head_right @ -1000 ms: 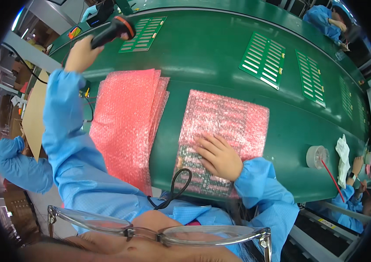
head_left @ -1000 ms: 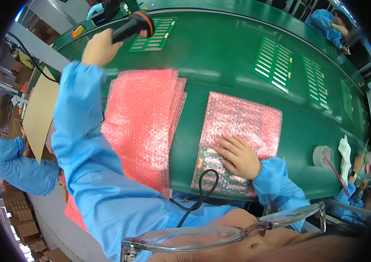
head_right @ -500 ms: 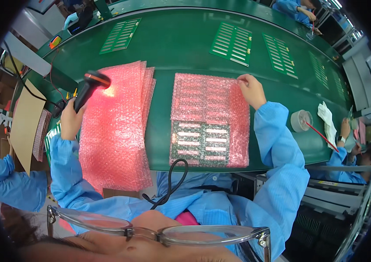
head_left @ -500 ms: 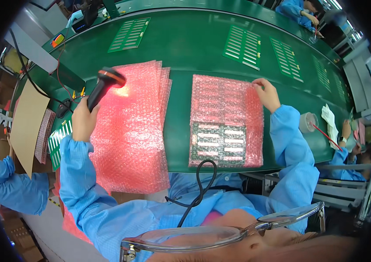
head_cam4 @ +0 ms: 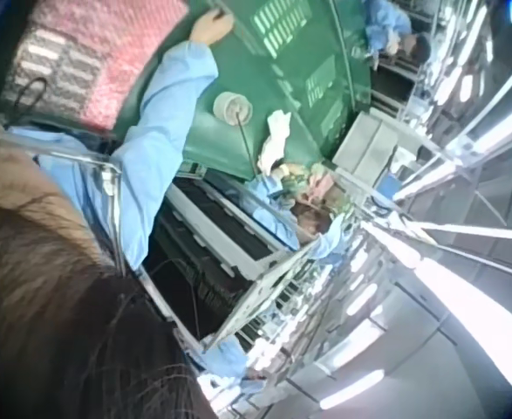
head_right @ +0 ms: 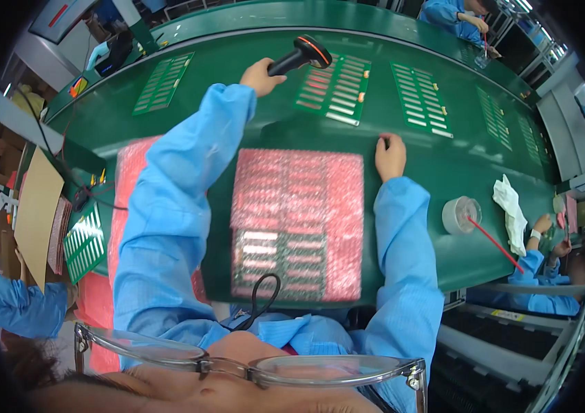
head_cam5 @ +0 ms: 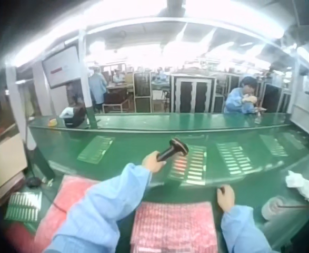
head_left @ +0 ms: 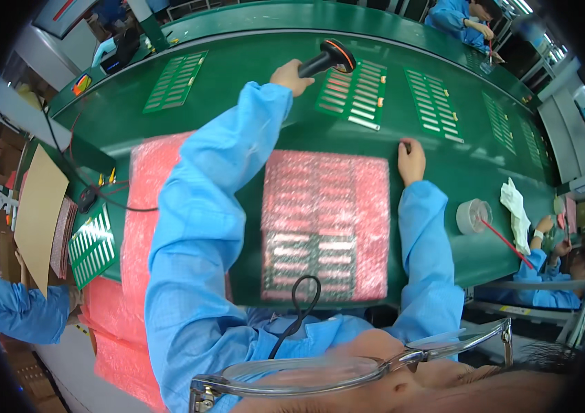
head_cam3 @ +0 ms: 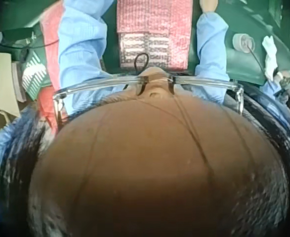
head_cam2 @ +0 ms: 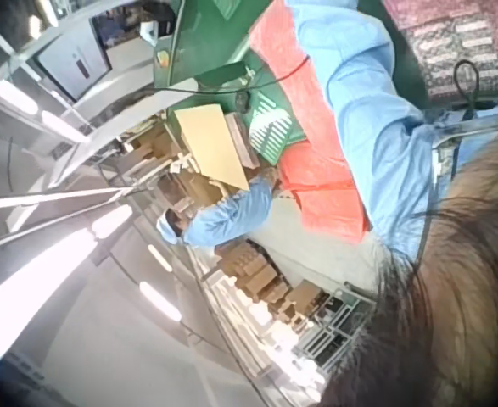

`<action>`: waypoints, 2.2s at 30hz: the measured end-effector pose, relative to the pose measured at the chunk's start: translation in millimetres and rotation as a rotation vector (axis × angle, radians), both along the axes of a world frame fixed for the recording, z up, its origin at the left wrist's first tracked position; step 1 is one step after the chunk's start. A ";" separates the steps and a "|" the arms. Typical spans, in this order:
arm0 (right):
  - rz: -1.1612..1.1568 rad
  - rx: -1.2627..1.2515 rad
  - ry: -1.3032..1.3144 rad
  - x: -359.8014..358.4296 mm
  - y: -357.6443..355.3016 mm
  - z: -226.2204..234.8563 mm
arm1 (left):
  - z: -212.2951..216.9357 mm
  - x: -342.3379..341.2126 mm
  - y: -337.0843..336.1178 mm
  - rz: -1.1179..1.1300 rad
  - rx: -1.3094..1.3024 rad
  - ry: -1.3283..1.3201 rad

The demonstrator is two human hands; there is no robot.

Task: Packaging green electronic components into bubble wrap protective sheets and scanning them for inventory.

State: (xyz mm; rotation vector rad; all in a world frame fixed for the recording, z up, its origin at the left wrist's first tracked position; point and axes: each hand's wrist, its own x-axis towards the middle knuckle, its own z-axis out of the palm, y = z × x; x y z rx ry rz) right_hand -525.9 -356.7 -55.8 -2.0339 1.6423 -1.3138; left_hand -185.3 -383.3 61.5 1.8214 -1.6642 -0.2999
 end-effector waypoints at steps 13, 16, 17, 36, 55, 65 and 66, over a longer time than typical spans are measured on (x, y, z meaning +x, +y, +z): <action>0.085 -0.045 0.018 9.7 8.3 17.8 | -63.8 -28.8 -122.8 0.029 -0.079 -0.003; 0.067 -0.029 0.033 7.7 7.5 18.0 | -37.3 -21.8 -103.1 -0.013 -0.084 -0.029; 0.046 -0.010 0.054 8.7 6.7 19.0 | -25.6 -18.3 -93.7 -0.024 -0.070 -0.034; 0.196 0.417 0.862 130.5 -134.9 40.5 | 179.9 132.0 336.5 0.354 0.082 -0.909; 0.034 0.474 0.846 163.0 -143.1 31.2 | -67.7 269.3 362.0 0.949 0.154 -0.560; 0.025 0.665 -0.291 170.6 -133.0 31.4 | -27.0 20.1 368.3 0.233 0.147 -0.683; 0.158 0.753 -0.368 178.4 -120.9 44.3 | -31.9 26.6 370.2 0.238 0.246 -0.729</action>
